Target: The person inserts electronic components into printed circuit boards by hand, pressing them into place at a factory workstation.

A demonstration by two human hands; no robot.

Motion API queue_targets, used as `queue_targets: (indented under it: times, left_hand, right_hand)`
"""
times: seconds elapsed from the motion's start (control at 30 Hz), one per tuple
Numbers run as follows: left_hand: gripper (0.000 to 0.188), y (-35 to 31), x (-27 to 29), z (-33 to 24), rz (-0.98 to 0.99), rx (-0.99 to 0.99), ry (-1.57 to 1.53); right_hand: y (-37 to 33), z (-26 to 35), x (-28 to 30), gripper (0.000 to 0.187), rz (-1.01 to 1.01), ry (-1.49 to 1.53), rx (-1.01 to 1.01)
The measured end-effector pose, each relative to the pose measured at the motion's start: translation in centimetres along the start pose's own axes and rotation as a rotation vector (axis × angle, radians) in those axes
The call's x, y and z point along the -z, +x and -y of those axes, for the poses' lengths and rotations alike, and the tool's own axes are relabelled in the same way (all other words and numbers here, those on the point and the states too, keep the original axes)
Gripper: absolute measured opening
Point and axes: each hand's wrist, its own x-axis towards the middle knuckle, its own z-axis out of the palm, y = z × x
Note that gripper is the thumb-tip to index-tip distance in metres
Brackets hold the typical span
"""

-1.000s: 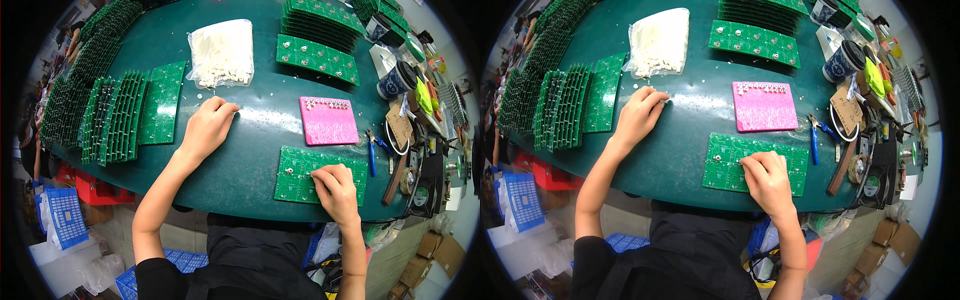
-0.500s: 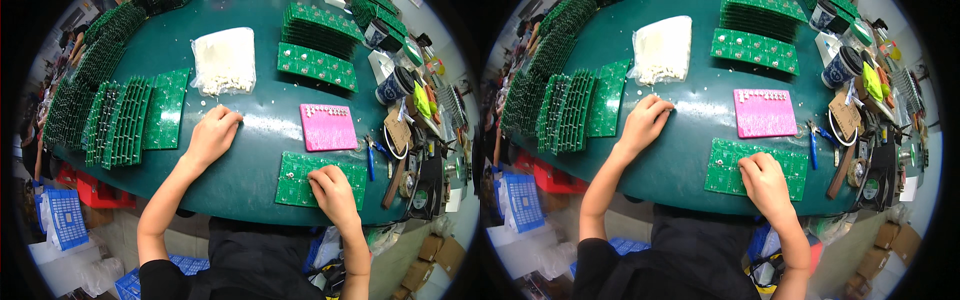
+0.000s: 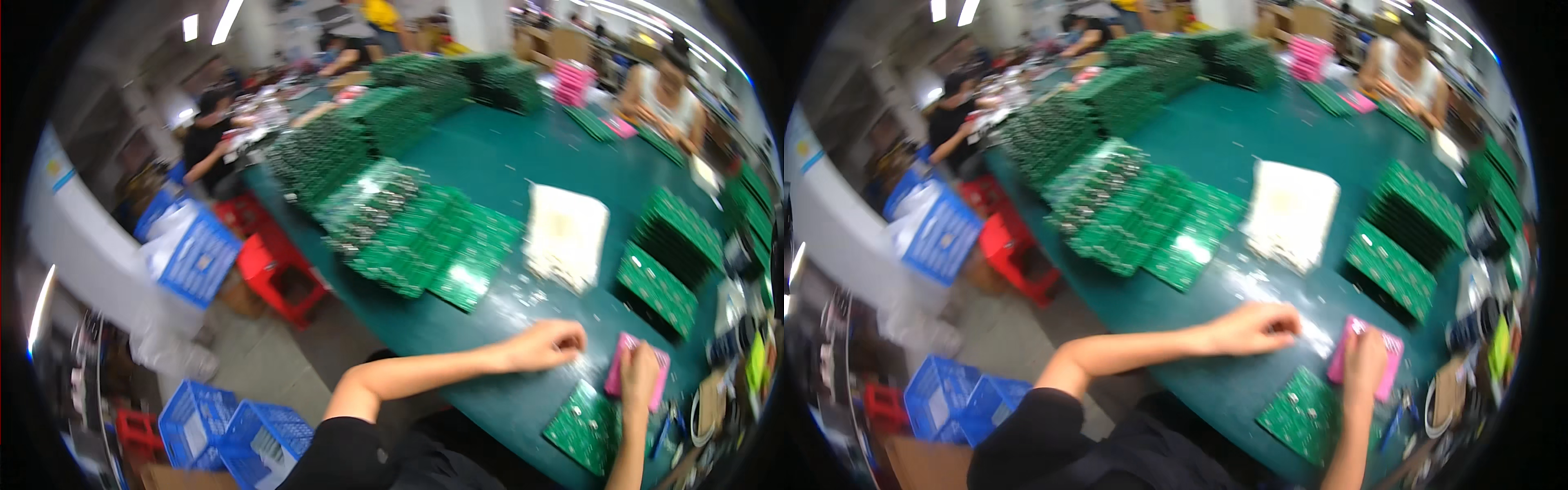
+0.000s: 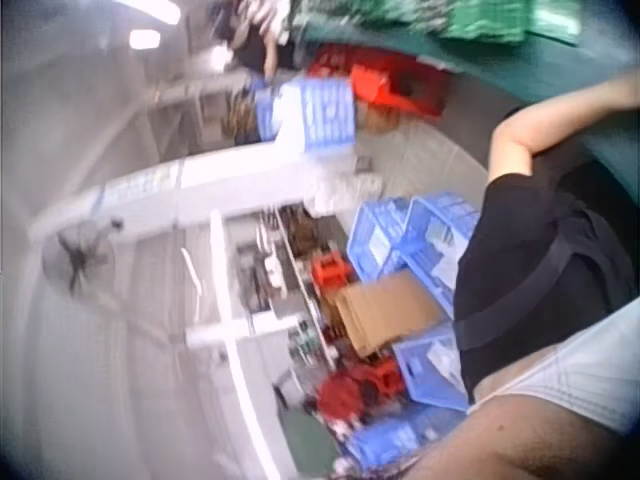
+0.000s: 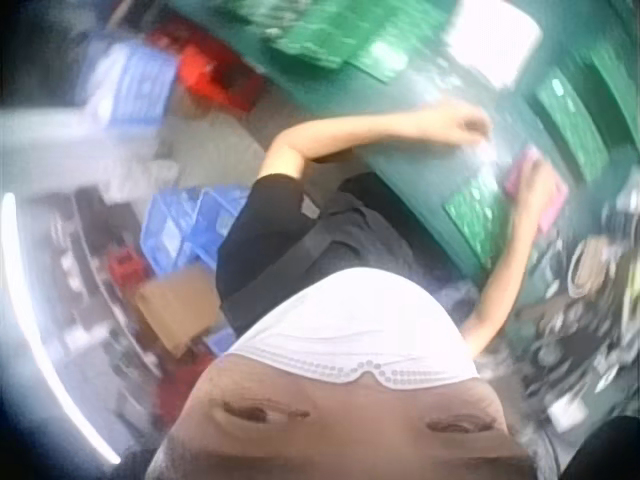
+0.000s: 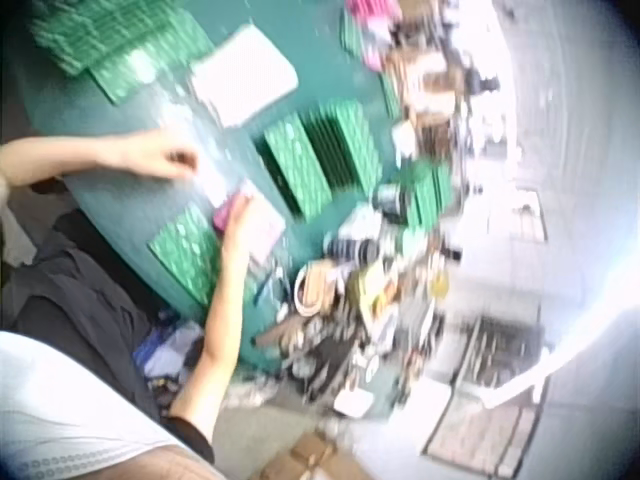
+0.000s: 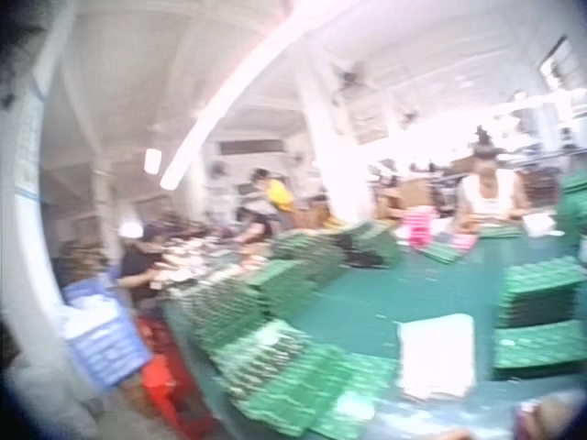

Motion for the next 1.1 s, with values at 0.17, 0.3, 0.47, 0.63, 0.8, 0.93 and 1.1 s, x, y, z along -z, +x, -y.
queue_targets:
  times: [0.17,0.3,0.47,0.63,0.8,0.93,1.1]
  left_hand:
    - [0.014,-0.2,-1.0,0.1,0.149,0.175,-0.471]
    - [0.019,0.0,-2.0,-0.3,0.163,0.227,-0.690]
    - [0.018,0.0,-3.5,-2.7,0.243,0.266,-0.880]
    - [0.017,-0.2,-5.1,-3.9,0.270,0.273,-0.940]
    - [0.017,-0.4,-6.5,-4.4,0.311,0.286,-0.963]
    - [0.017,-0.4,-7.2,-4.3,0.353,0.268,-0.898]
    - [0.016,-0.4,-6.3,-4.9,0.354,0.234,-0.885]
  right_hand:
    - [0.2,0.3,1.0,0.012,0.063,0.427,-0.198]
    - [-0.4,2.6,4.1,0.008,0.110,0.998,-0.282]
    - [-5.4,7.7,10.0,0.009,0.063,1.016,-0.213]
    - [-7.2,8.3,11.5,0.009,0.062,0.845,-0.134]
    - [-8.5,8.1,12.6,0.009,-0.039,0.779,-0.036]
    - [-9.0,8.0,13.2,0.009,-0.006,0.715,-0.051]
    - [-8.9,7.9,13.5,0.007,0.039,1.034,-0.390]
